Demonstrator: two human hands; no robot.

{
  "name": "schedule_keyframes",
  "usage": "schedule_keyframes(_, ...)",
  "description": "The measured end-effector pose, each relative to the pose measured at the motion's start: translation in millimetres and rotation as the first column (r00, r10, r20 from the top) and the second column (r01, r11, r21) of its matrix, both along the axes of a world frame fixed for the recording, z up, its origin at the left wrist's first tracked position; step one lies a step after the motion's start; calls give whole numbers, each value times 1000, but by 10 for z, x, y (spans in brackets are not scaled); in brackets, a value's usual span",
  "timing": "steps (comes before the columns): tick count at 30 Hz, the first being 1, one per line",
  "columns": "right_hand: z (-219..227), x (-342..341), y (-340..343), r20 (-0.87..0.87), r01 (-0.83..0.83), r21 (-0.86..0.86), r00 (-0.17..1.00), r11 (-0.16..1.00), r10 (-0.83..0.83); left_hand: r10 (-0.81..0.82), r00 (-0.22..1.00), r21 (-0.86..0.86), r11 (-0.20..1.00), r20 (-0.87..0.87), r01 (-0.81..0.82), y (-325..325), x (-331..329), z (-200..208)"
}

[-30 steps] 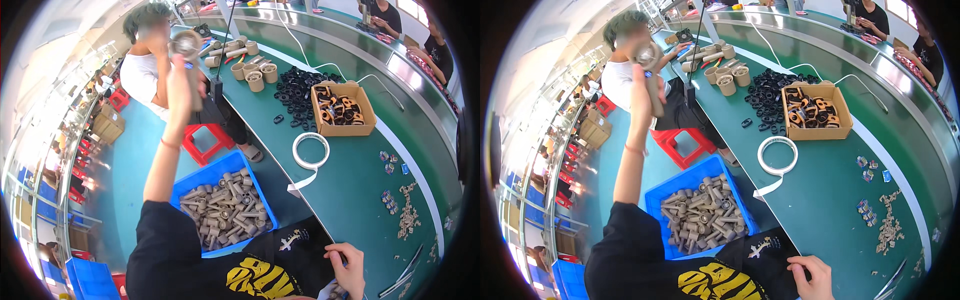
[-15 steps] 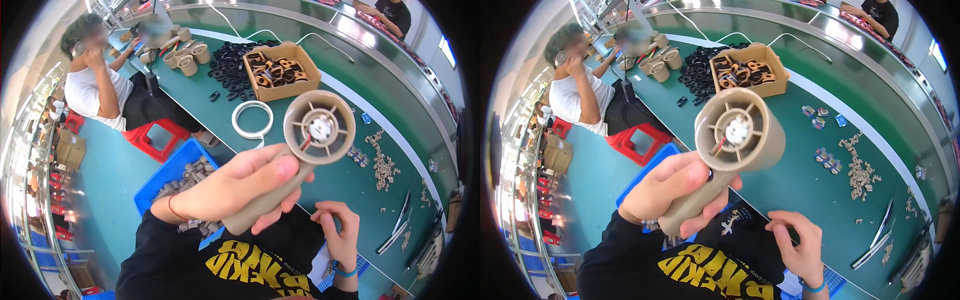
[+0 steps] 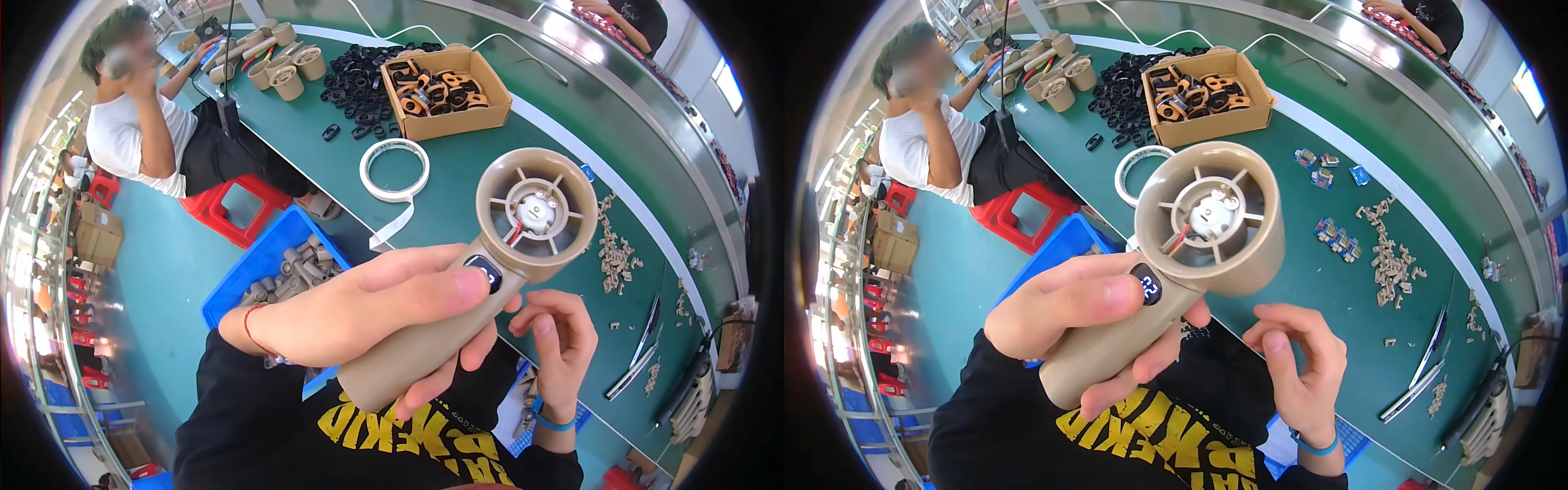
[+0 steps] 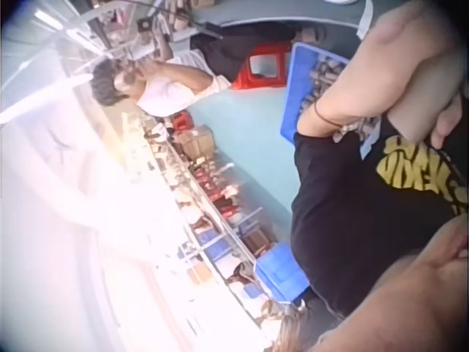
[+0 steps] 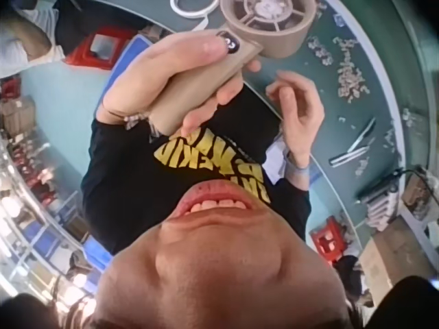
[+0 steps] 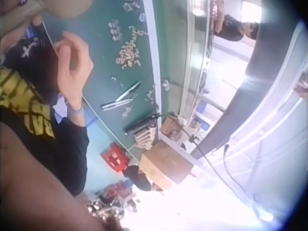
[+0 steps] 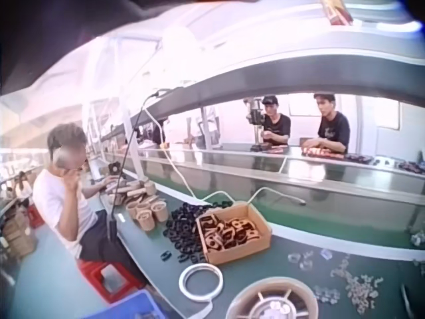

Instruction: Assembling and testing handheld fans at an electronics factory assembly line.

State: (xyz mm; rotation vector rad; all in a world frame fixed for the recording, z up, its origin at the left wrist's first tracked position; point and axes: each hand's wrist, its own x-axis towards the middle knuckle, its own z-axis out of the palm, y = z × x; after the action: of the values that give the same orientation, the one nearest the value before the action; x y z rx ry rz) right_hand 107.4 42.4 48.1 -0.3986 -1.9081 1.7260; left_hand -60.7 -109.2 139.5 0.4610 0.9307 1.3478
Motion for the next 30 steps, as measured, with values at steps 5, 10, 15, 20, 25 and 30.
schedule_keyframes(5,-32,-4,-18,6,8,-18,1000,1000,-8,-67,997,-1,998,36,67,-19,-22,2)
schedule_keyframes(10,-52,-12,-9,-7,-6,-1,1000,1000,6,-71,995,-9,997,72,72,-21,-24,-6)
schedule_keyframes(15,-52,4,-17,16,2,-10,1000,1000,-2,-53,994,-35,998,99,56,-18,-21,25)
schedule_keyframes(20,-20,-4,-28,25,15,5,1000,1000,-15,-26,990,-66,997,139,35,-19,14,43)
schedule_keyframes(25,-3,-15,-24,1,2,29,1000,1000,-2,-26,990,-141,989,136,45,-31,33,89)
schedule_keyframes(30,-1,-21,-32,12,24,33,1000,999,-25,-23,989,-137,990,147,44,-32,22,65)
